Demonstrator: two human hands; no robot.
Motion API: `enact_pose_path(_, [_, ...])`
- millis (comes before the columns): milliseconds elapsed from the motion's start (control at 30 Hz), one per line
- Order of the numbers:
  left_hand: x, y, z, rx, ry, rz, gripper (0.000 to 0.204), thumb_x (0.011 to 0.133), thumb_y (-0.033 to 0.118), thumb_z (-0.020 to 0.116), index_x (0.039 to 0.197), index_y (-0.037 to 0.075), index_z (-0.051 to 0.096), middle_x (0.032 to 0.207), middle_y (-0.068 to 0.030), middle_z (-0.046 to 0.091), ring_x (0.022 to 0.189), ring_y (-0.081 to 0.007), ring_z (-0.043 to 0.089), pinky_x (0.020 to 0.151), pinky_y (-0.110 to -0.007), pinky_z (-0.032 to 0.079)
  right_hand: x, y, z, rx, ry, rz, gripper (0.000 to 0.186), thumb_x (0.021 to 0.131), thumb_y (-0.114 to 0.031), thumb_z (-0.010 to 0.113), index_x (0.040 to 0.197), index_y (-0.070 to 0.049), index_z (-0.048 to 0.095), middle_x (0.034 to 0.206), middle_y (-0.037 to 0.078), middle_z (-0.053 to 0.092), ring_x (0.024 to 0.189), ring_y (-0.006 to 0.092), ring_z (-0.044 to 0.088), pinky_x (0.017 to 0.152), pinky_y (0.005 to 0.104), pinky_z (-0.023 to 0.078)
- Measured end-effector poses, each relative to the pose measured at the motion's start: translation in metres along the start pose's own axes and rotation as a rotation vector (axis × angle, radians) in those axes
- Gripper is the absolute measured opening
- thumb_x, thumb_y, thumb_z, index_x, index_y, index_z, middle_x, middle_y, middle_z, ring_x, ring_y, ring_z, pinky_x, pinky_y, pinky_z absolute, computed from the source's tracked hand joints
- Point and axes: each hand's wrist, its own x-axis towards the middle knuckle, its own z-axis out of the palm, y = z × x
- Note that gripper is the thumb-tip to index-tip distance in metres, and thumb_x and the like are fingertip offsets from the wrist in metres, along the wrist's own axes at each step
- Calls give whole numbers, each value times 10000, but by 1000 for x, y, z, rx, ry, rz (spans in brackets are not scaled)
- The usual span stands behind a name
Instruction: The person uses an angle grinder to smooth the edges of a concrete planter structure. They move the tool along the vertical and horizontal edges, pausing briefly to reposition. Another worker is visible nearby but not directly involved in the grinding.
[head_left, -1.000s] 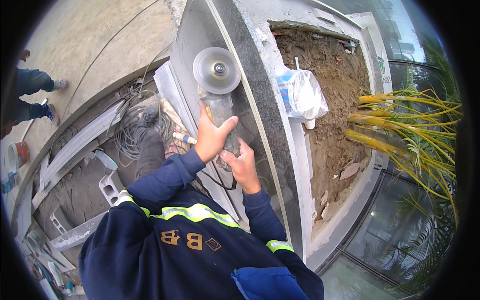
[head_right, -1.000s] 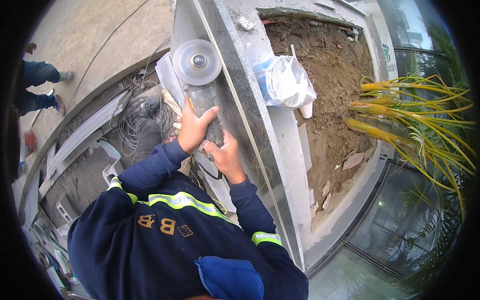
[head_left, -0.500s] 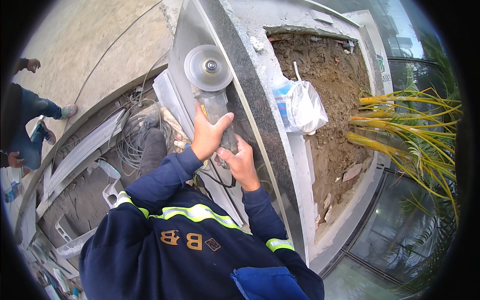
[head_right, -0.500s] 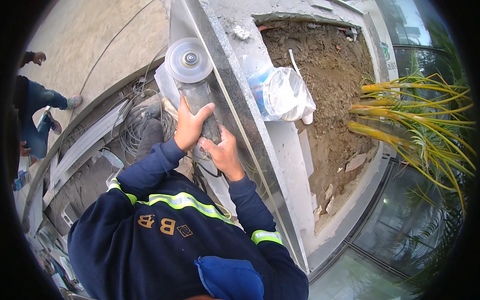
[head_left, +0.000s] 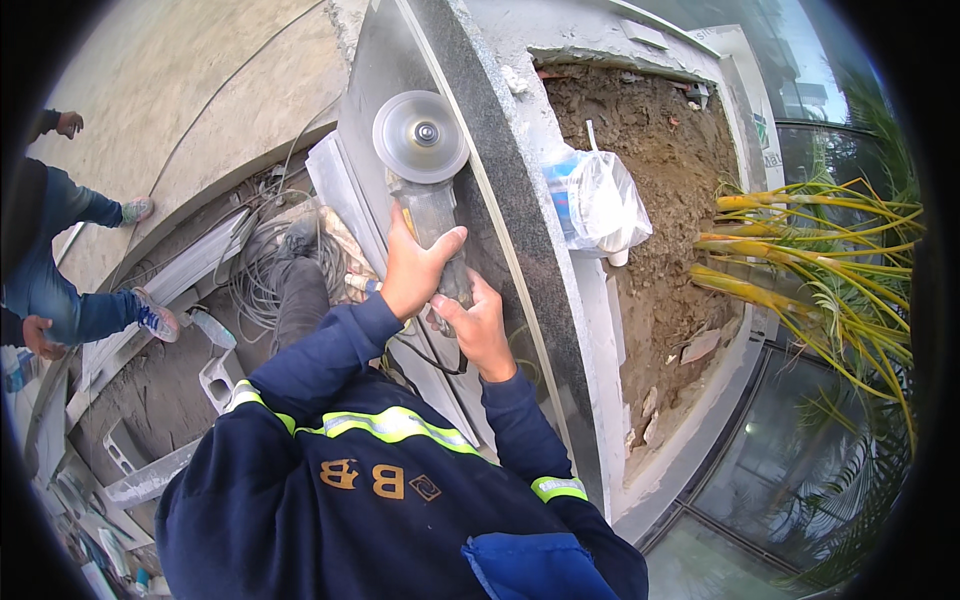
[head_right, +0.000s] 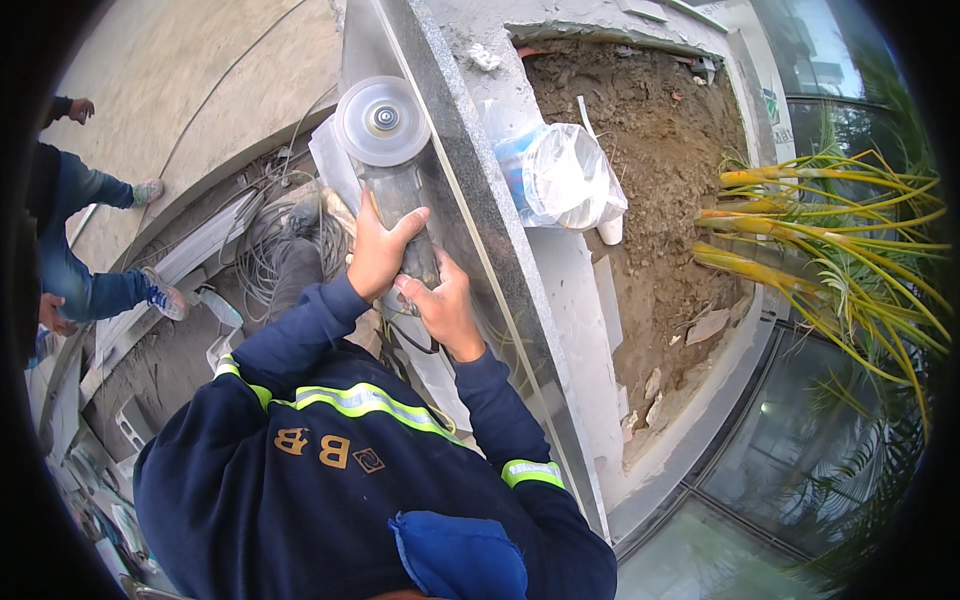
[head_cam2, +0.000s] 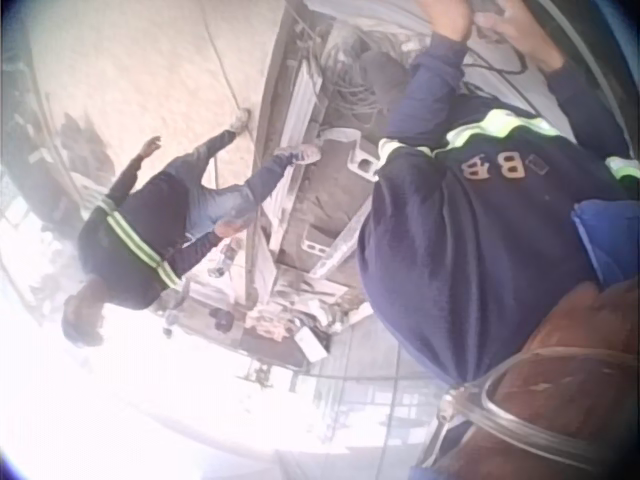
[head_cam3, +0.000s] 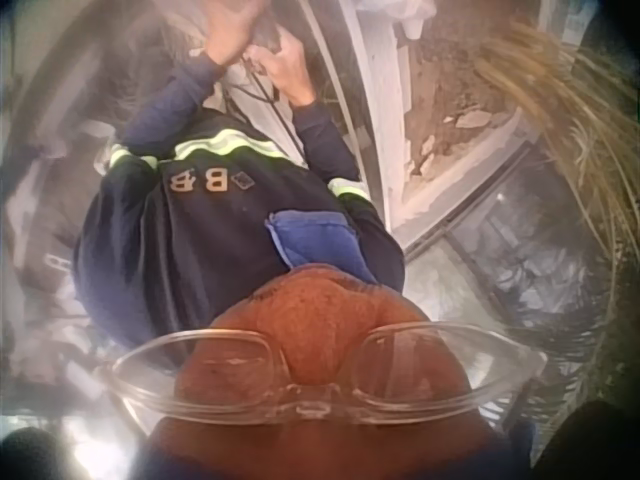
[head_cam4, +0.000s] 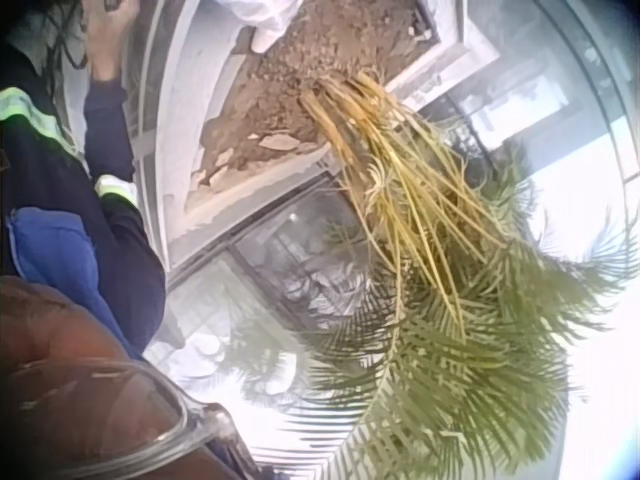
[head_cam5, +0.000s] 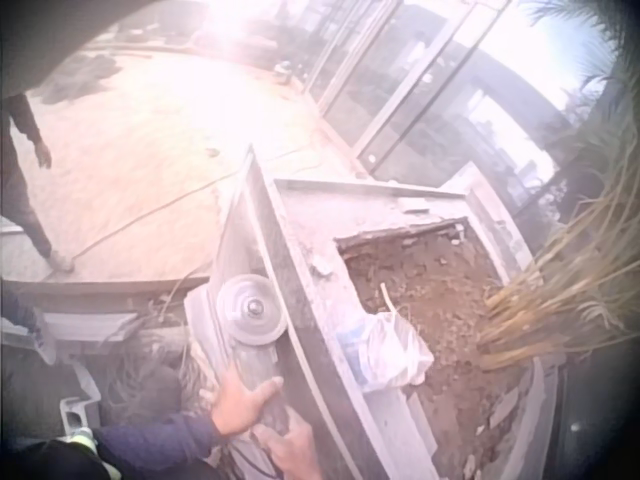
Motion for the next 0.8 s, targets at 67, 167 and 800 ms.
enact_pose_path(67, [-11, -1, 2, 2, 11, 1, 714, 843, 170, 826, 1372, -84, 418, 1203, -209, 663, 1057, -255, 651, 941, -385, 535, -10, 3, -4, -6, -8, 2, 388, 938, -190, 723, 1215, 56, 606, 945, 76, 713, 768, 126, 685, 703, 278, 548])
enact_pose_path(167, [-27, 0, 6, -7, 17, -6, 716, 840, 173, 828, 1368, -88, 420, 1200, -210, 667, 1046, -260, 657, 942, -389, 535, -24, 7, -7, -11, -5, 3, 381, 938, -199, 722, 1199, 53, 607, 931, 75, 708, 763, 127, 682, 702, 279, 546])
enact_pose_path(800, [-42, -6, 8, 21, 9, -26, 749, 851, 183, 824, 1399, -99, 398, 1207, -207, 673, 1052, -258, 661, 947, -383, 531, -39, 14, -13, -7, -6, 24, 400, 931, -219, 738, 1199, 49, 611, 921, 56, 699, 755, 110, 659, 695, 278, 533])
